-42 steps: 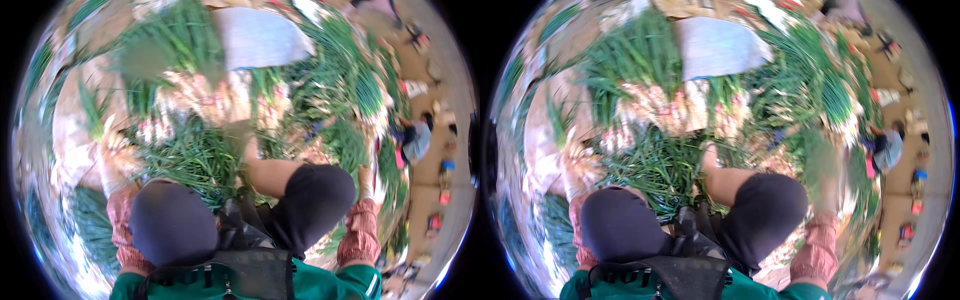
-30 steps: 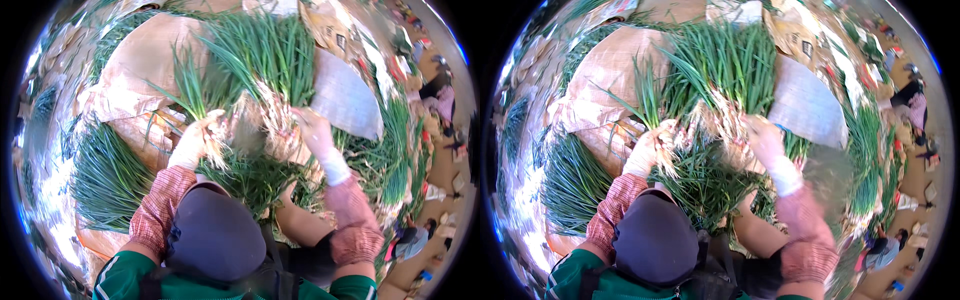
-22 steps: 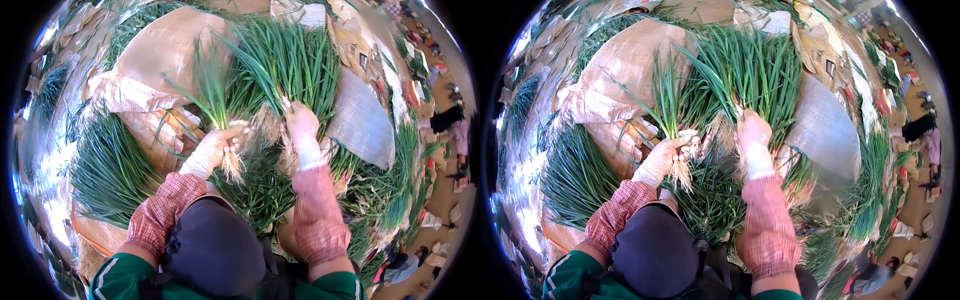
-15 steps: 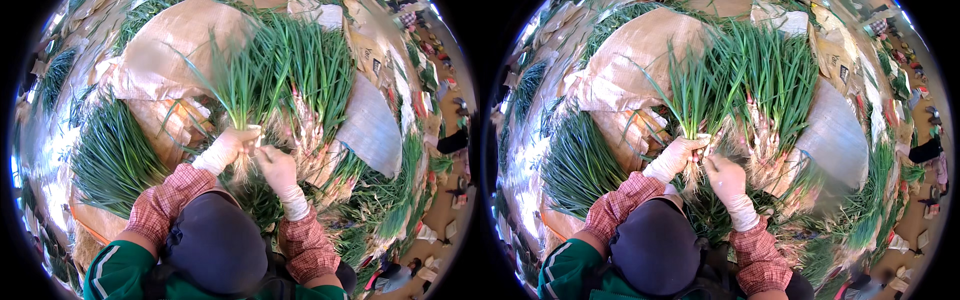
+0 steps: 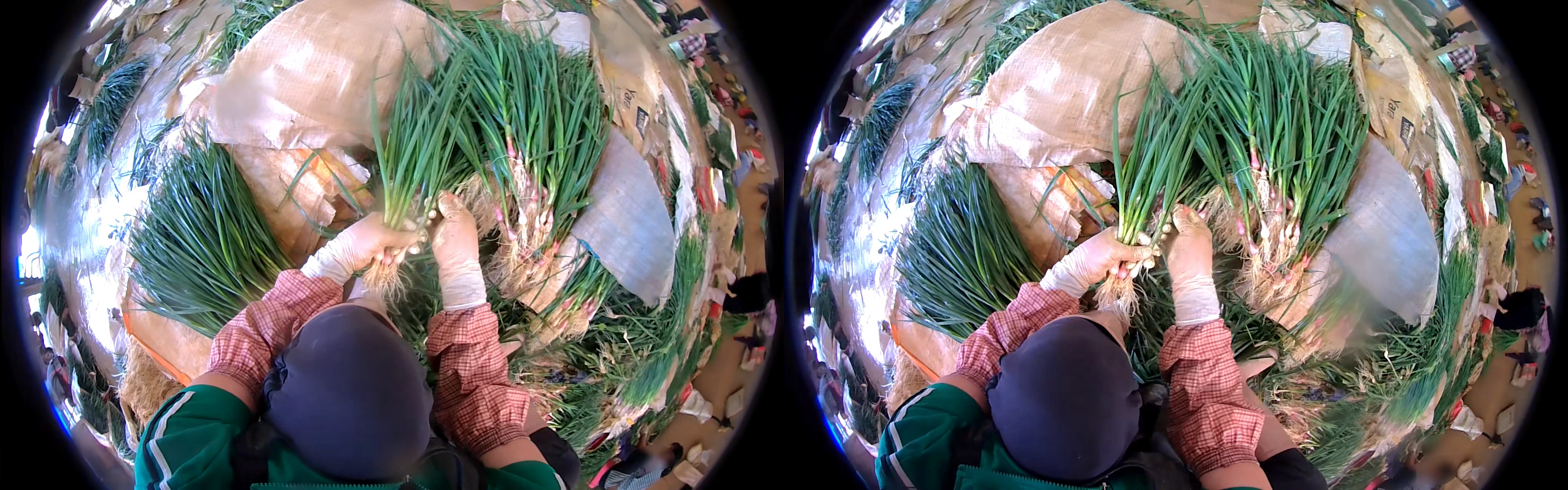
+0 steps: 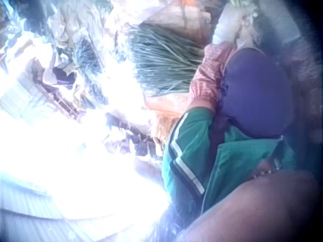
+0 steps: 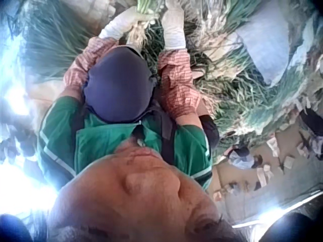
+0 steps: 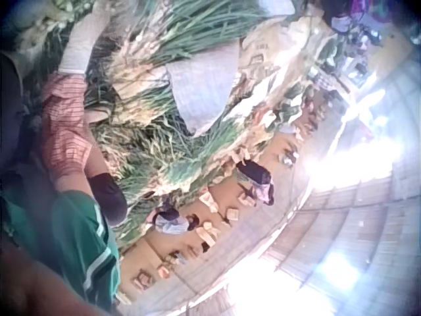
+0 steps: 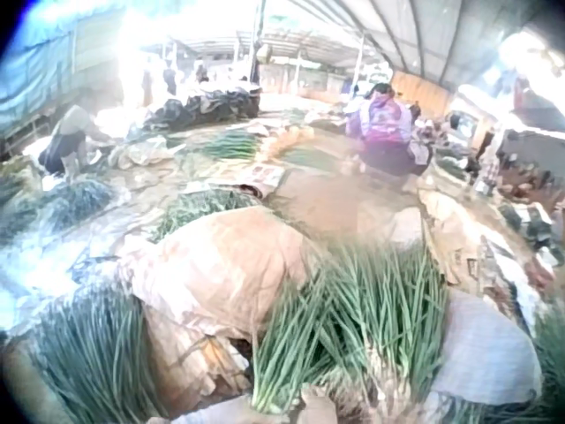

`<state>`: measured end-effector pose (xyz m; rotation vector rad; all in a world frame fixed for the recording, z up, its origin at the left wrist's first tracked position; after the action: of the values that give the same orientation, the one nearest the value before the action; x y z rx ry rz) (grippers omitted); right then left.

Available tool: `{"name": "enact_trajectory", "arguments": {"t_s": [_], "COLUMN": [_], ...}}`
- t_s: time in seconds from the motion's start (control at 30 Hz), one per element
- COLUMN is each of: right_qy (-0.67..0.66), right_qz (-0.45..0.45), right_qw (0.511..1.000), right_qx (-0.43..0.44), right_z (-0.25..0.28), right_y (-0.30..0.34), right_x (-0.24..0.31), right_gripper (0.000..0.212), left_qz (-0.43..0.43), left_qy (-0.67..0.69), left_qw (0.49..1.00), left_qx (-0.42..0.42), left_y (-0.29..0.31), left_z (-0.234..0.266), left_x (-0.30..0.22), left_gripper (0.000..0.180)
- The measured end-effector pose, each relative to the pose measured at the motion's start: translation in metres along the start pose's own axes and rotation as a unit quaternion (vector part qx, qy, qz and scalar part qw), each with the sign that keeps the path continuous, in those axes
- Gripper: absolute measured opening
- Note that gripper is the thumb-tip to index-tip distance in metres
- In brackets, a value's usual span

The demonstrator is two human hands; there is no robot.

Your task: The person sorts bunches of spring onions by hand, removing loose soil and dry leaves from the roots and arranging them on top of large sacks.

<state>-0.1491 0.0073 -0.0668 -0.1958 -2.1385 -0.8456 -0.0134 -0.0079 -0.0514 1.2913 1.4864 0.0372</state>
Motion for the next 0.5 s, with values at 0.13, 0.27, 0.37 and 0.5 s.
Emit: {"name": "enact_trajectory", "arguments": {"t_s": [0.13,0.27,0.37,0.5], "right_qy": [0.071,0.088,0.161,0.403], "right_qz": [-0.009,0.007,0.049,0.114], "right_qw": [0.997,0.993,0.981,0.908], "right_qx": [0.001,0.076,0.094,-0.013], "right_z": [-0.021,-0.023,-0.02,0.017], "right_y": [0.012,0.007,0.012,0.037], "right_x": [-0.02,-0.028,-0.035,-0.003], "right_gripper": [0.014,0.016,0.02,0.022], "left_qz": [-0.004,0.0,-0.007,-0.008], "left_qy": [-0.008,-0.026,0.017,0.106], "left_qw": [0.999,0.999,1.0,0.994], "left_qx": [-0.033,-0.04,0.008,0.013], "left_y": [0.016,0.02,0.03,0.059], "left_z": [0.026,0.027,0.027,0.05], "left_x": [0.011,0.006,-0.002,0.007], "left_gripper": [0.023,0.021,0.019,0.028]}}
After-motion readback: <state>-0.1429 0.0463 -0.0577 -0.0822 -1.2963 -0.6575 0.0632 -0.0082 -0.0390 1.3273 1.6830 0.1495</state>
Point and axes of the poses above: each hand's wrist, its own y-axis away from the middle knuckle, its own z-axis out of the back of the hand, x = y × z, the point moved 8 cm from there along -y, towards the middle knuckle, and after that the axes turned 8 degrees about z, right-handed, at the moved point
